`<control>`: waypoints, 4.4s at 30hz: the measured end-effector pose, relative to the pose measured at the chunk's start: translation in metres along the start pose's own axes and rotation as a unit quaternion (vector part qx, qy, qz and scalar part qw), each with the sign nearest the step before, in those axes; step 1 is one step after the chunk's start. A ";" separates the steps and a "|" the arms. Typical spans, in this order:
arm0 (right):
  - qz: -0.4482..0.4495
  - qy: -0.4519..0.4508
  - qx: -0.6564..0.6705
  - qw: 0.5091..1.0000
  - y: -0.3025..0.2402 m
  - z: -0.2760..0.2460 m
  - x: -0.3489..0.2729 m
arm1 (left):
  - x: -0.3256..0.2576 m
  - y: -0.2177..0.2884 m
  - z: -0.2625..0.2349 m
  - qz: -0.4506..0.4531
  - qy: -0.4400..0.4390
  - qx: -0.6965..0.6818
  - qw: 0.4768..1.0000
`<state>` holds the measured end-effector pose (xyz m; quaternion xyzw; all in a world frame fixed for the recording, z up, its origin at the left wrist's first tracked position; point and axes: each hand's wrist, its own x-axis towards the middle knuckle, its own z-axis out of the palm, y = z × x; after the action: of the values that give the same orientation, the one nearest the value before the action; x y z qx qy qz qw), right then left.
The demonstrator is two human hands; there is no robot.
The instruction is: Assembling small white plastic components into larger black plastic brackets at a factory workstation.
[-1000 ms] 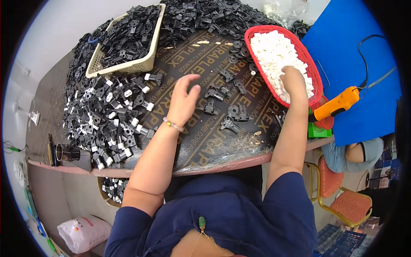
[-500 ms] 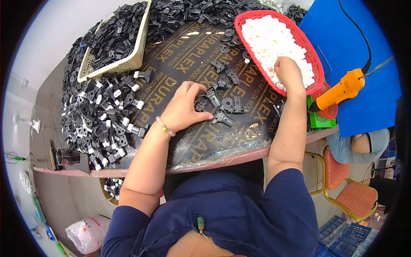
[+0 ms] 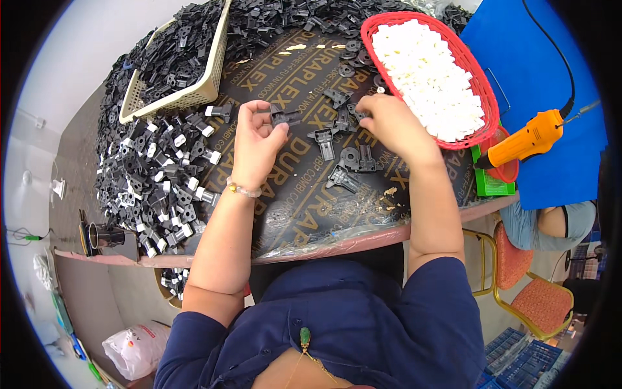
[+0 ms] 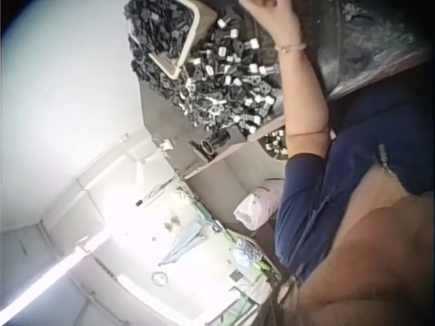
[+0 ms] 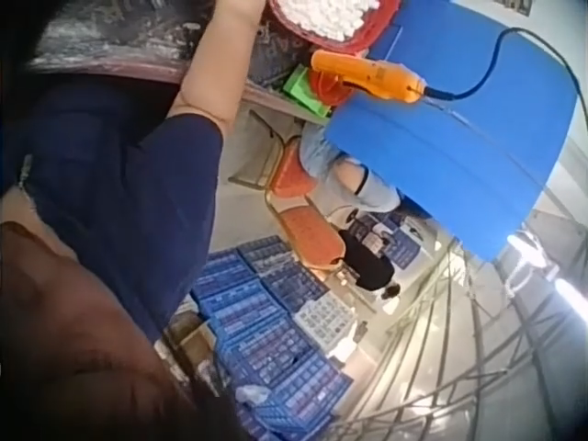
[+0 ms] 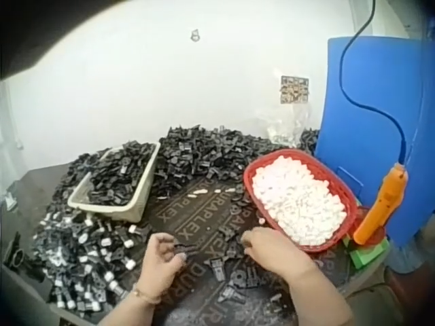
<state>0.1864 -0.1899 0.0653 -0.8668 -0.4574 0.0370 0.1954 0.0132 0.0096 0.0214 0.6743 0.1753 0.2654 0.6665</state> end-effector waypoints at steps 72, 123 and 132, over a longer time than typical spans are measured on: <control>0.036 0.035 0.383 0.922 -0.027 0.002 0.007 | -0.006 -0.006 0.007 -0.014 -0.059 -0.096 0.994; 0.030 -0.057 0.610 0.789 -0.046 0.041 0.010 | -0.004 0.003 0.007 0.006 -0.027 -0.275 0.961; 0.029 -0.025 0.606 0.795 -0.056 0.035 0.007 | -0.005 0.000 0.005 -0.006 -0.058 -0.303 0.951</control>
<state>0.1382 -0.1453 0.0544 -0.5827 -0.3208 0.3341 0.6678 0.0118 0.0025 0.0206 0.4533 0.0521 0.2626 0.8502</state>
